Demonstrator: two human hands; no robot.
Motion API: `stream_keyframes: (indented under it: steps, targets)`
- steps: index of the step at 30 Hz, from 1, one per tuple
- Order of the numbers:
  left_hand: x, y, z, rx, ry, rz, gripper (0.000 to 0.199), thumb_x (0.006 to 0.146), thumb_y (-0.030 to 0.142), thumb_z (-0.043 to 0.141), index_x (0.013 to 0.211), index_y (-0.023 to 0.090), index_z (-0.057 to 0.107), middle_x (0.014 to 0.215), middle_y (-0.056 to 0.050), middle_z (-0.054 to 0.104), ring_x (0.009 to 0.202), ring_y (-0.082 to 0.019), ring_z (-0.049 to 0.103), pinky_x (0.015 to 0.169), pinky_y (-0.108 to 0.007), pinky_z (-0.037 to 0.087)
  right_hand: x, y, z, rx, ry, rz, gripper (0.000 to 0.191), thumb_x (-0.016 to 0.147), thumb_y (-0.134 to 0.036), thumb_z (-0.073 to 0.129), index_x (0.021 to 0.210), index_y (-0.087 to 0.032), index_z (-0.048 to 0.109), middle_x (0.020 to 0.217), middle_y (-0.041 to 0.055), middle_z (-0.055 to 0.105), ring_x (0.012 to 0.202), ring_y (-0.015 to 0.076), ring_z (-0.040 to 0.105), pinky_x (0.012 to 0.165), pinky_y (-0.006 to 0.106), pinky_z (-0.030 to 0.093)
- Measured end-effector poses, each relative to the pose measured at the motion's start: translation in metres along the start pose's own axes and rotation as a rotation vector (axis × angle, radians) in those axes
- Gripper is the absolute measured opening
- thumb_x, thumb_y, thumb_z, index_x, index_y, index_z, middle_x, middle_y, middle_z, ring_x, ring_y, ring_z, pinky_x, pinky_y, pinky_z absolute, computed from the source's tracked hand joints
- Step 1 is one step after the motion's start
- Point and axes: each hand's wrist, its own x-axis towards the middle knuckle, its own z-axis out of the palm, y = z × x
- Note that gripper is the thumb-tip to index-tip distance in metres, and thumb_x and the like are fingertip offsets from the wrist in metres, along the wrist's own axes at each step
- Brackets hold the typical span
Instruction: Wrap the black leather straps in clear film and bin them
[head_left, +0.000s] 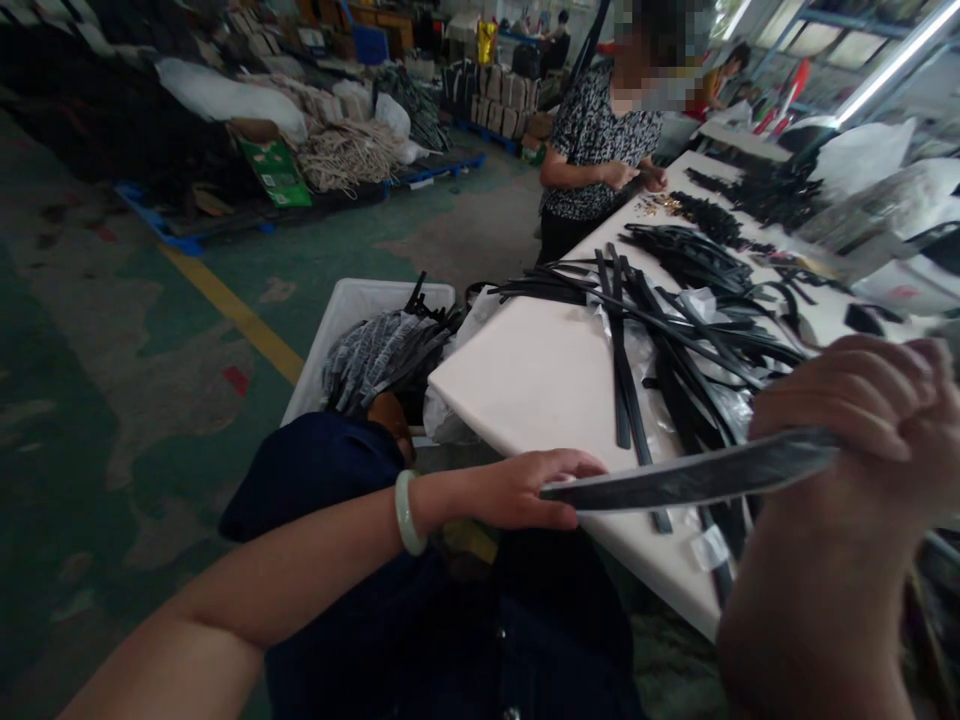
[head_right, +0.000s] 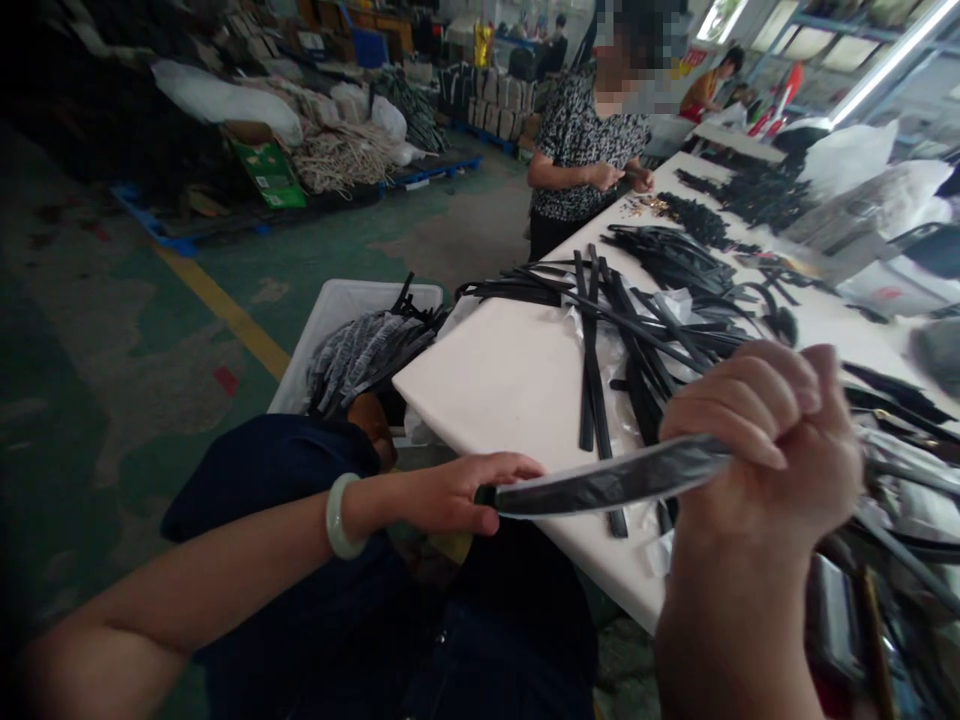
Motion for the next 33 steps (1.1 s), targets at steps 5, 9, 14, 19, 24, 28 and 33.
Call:
stream_keyframes:
  steps: [5, 9, 14, 19, 24, 28, 33]
  targets:
    - [-0.008, -0.017, -0.001, -0.355, -0.153, -0.304, 0.056, 0.081, 0.069, 0.037, 0.08, 0.014, 0.049, 0.053, 0.004, 0.041, 0.047, -0.007, 0.04, 0.064, -0.026, 0.047, -0.007, 0.0, -0.051, -1.713, 0.62, -0.065, 0.053, 0.089, -0.059, 0.037, 0.056, -0.018, 0.036, 0.045, -0.0049, 0.023, 0.038, 0.0061, 0.024, 0.039, 0.019, 0.027]
    - [-0.016, -0.027, -0.007, -0.299, -0.06, -0.373, 0.058, 0.079, 0.071, 0.036, 0.084, 0.014, 0.048, 0.057, 0.004, 0.039, 0.049, -0.007, 0.039, 0.054, -0.022, 0.047, -0.038, -0.005, -0.076, -1.865, 0.72, -0.037, 0.055, 0.089, -0.061, 0.035, 0.056, -0.017, 0.043, 0.043, -0.0055, 0.023, 0.037, 0.0069, 0.026, 0.039, 0.02, 0.029]
    - [-0.013, -0.03, -0.004, -0.137, 0.01, -0.413, 0.063, 0.078, 0.073, 0.033, 0.087, 0.013, 0.05, 0.064, 0.001, 0.043, 0.054, -0.008, 0.044, 0.048, -0.02, 0.045, -0.066, 0.013, -0.096, -1.783, 0.723, -0.105, 0.055, 0.09, -0.059, 0.036, 0.054, -0.017, 0.039, 0.042, -0.0054, 0.022, 0.037, 0.0069, 0.024, 0.039, 0.02, 0.027]
    - [-0.007, -0.033, 0.0, -0.218, -0.047, -0.325, 0.065, 0.078, 0.074, 0.031, 0.094, 0.014, 0.05, 0.065, 0.002, 0.039, 0.055, -0.008, 0.041, 0.049, -0.021, 0.046, -0.067, 0.027, -0.1, -1.491, 0.81, -0.109, 0.05, 0.092, -0.054, 0.035, 0.058, -0.018, 0.031, 0.046, -0.0064, 0.016, 0.038, 0.0073, 0.016, 0.036, 0.02, 0.02]
    - [-0.007, -0.031, -0.001, -0.258, -0.099, -0.268, 0.061, 0.079, 0.071, 0.035, 0.097, 0.015, 0.048, 0.065, 0.003, 0.041, 0.053, -0.007, 0.04, 0.049, -0.019, 0.044, -0.066, 0.025, -0.106, -1.464, 0.856, -0.142, 0.048, 0.092, -0.052, 0.038, 0.06, -0.018, 0.031, 0.047, -0.0069, 0.017, 0.038, 0.0067, 0.013, 0.036, 0.019, 0.017]
    - [-0.006, -0.029, 0.003, -0.263, -0.066, -0.279, 0.062, 0.073, 0.075, 0.038, 0.094, 0.017, 0.044, 0.064, 0.004, 0.042, 0.05, -0.006, 0.04, 0.044, -0.017, 0.039, -0.077, 0.032, -0.124, -1.612, 0.858, -0.126, 0.052, 0.091, -0.056, 0.038, 0.055, -0.017, 0.033, 0.042, -0.0059, 0.023, 0.036, 0.0072, 0.021, 0.036, 0.021, 0.023]
    - [-0.009, -0.021, -0.014, -0.482, -0.182, -0.267, 0.073, 0.066, 0.067, 0.06, 0.117, 0.019, 0.043, 0.091, -0.005, 0.059, 0.066, -0.014, 0.06, 0.067, -0.029, 0.05, -0.054, 0.005, -0.094, -1.531, 0.843, -0.147, 0.048, 0.088, -0.052, 0.047, 0.057, -0.018, 0.033, 0.044, -0.0071, 0.02, 0.037, 0.0062, 0.018, 0.036, 0.02, 0.022]
